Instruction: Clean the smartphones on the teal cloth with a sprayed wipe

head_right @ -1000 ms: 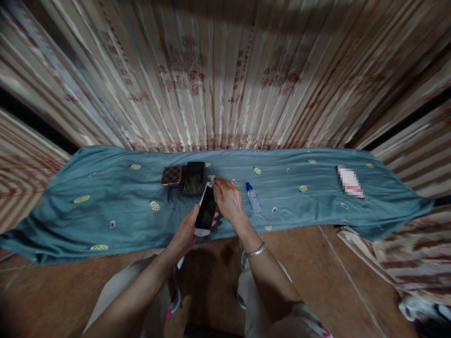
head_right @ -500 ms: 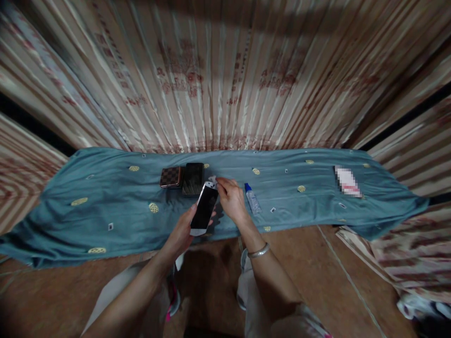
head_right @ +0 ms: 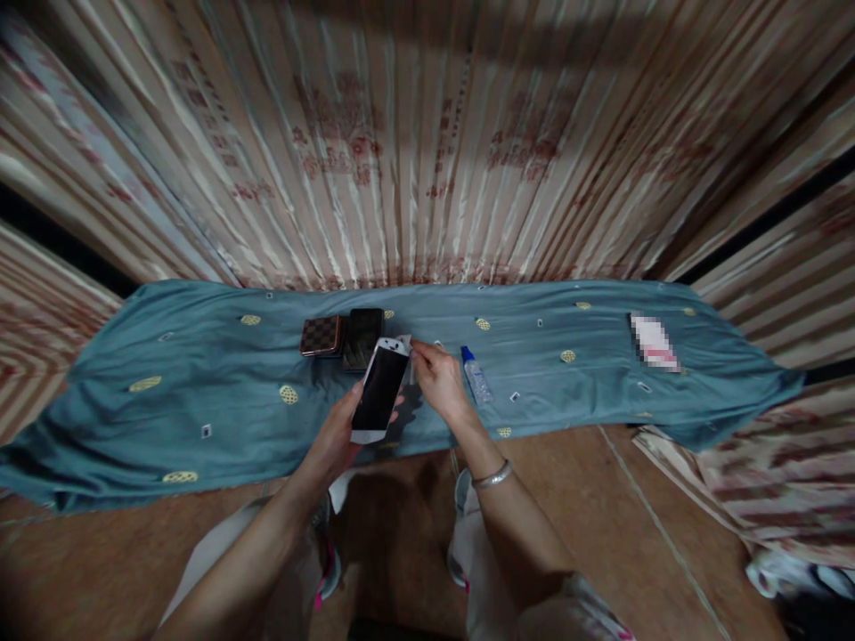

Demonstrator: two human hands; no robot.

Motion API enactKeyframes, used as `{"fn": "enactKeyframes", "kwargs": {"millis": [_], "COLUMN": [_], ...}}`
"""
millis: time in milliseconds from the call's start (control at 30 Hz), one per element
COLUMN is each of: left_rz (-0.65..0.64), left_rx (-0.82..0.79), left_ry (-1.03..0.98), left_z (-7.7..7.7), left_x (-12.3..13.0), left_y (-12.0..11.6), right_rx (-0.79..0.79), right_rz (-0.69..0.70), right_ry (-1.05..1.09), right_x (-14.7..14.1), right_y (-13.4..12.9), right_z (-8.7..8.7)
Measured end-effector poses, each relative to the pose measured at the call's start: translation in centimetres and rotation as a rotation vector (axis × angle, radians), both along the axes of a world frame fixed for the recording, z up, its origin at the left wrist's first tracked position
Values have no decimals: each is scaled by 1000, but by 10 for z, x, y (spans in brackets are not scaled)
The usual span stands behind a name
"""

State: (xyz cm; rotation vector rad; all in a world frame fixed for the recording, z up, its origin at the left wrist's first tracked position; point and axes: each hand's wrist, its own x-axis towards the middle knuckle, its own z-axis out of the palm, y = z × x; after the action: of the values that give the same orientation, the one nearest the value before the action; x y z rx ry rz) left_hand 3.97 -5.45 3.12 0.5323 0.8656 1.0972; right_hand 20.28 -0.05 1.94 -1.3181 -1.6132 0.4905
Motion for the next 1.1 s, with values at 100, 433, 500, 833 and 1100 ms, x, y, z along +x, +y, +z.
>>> {"fn": "enactKeyframes", "kwargs": {"millis": [100, 433, 500, 833, 1100], "left_rz": [10, 133, 160, 217, 332], "left_rx": [-32, -97, -72, -92, -54], "left_ry": [-58, -135, -158, -227, -229], "left_z": [1, 6, 7, 15, 16], "left_x": [1, 4, 3, -12, -24], "left_y": [1, 8, 11, 20, 26], "right_rx": [-119, -257, -270, -359, -330], "right_rz": [-57, -13, 23, 178, 309], "right_ry": [233, 656, 647, 509, 95], "right_x": [-5, -32, -37, -50, -54], "right_y": [4, 4, 0, -25, -52], "right_z": [-7, -9, -9, -13, 4]}}
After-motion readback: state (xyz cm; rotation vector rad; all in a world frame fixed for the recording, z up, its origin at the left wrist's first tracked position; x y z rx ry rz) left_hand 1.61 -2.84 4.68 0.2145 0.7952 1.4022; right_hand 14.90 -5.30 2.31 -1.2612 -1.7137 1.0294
